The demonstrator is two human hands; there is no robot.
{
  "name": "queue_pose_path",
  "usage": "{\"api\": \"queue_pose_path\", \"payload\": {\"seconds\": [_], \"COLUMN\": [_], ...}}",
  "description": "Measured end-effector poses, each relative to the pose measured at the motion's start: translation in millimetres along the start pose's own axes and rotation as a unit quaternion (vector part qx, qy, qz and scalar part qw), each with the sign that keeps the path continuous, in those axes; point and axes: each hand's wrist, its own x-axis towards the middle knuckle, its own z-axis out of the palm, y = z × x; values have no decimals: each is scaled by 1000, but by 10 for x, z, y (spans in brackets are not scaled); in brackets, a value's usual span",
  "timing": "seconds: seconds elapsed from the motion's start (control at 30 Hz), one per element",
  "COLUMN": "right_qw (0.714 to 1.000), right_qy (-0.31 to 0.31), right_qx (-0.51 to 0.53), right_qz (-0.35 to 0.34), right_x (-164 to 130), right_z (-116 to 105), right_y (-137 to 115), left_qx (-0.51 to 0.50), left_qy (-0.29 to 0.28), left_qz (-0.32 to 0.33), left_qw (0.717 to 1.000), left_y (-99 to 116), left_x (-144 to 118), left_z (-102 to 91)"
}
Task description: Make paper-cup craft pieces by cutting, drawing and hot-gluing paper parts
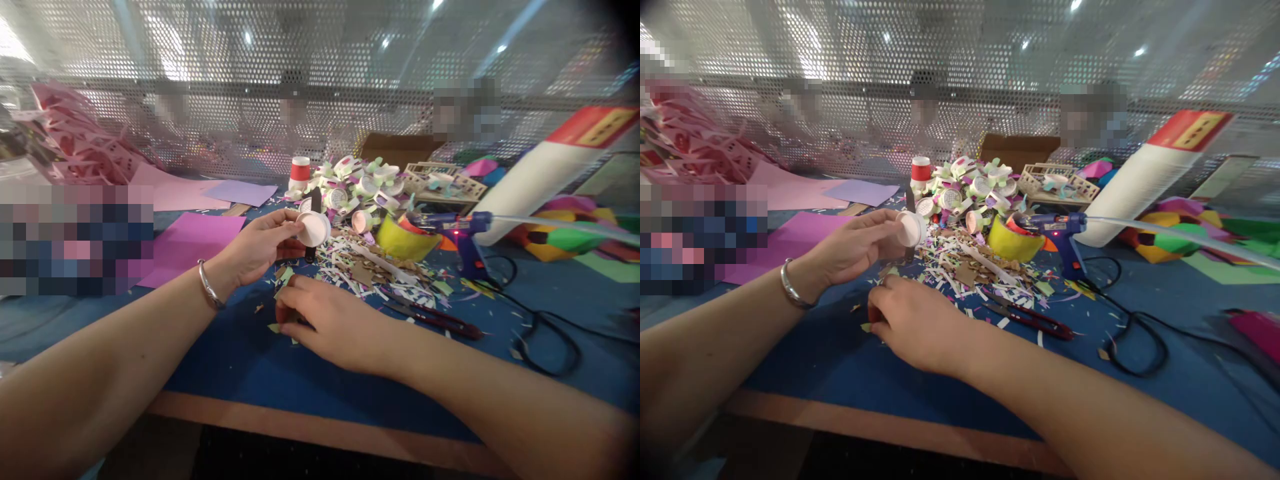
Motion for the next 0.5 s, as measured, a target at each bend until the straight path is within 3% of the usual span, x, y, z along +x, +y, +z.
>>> {"api": "queue_pose_path", "payload": {"seconds": [0.27,0.5], "right_qw": [994,976], "right_qy": [38,69], "right_qx": [100,207], "right_qz": [-8,13], "right_x": [-93,-287], "right_z": [-31,-294], "right_y": [22,76], "left_qx": [-17,-5], "left_qy": [-23,-45], "left_qz": [-19,5], "left_qw": [999,999], "left_y": [31,35], "left_x": [-16,-27], "left_z": [17,13]}}
